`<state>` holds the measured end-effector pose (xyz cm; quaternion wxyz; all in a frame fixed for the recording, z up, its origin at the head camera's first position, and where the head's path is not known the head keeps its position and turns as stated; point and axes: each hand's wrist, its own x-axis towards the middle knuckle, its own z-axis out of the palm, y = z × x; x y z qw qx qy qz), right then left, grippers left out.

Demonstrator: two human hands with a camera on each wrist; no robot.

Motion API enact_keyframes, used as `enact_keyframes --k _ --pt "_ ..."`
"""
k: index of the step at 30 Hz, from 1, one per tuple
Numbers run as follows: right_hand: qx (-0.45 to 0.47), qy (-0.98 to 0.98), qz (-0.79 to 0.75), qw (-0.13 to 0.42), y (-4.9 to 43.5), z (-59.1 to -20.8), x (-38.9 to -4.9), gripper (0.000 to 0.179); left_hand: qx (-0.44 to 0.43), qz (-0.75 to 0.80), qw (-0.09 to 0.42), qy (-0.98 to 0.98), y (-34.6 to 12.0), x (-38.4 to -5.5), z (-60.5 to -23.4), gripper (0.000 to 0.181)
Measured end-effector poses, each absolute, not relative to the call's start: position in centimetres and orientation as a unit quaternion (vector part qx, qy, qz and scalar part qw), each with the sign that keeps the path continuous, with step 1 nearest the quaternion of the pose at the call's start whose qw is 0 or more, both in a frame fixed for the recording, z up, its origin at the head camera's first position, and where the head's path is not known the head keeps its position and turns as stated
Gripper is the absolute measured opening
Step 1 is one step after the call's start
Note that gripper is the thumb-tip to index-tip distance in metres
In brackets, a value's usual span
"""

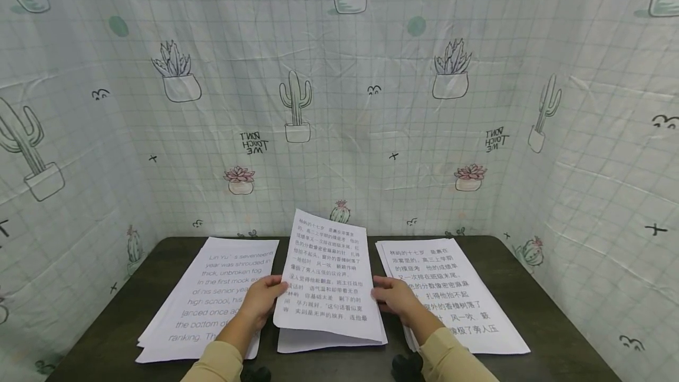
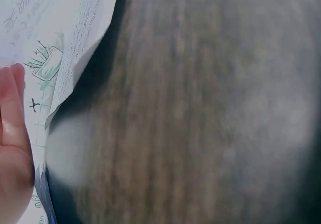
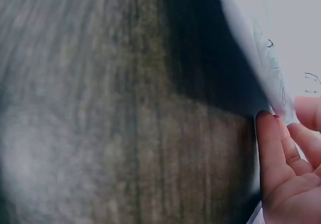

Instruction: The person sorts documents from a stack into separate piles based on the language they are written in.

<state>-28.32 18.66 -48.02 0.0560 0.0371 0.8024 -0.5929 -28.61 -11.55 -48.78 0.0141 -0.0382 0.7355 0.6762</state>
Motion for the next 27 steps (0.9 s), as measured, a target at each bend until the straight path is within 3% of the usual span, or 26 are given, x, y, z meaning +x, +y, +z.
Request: enact_keyframes --k 6,12,21,27 --pt "0.023 0.789 -0.613 0.05 18.9 -47.9 -28.5 0.05 -0.03 0.714 0.018 0.7 -11.3 -28.9 -48.9 0.042" --pt "-0.014 0.745 -0.662 0.086 19.8 -47.4 -28.2 0.064 -0.036 0.731 0.024 0.681 -10.8 -29.0 -48.5 0.044" --pt "-0.025 0.738 -0.668 0.089 22.0 -47.0 -28.1 0.065 0.036 0.755 0.089 0.649 -10.6 -29.1 -47.7 0.065" --pt "-0.035 0.742 -0.663 0.095 23.8 -46.6 -28.1 0.065 0.06 0.756 0.118 0.642 -9.7 -29.3 -47.3 0.067"
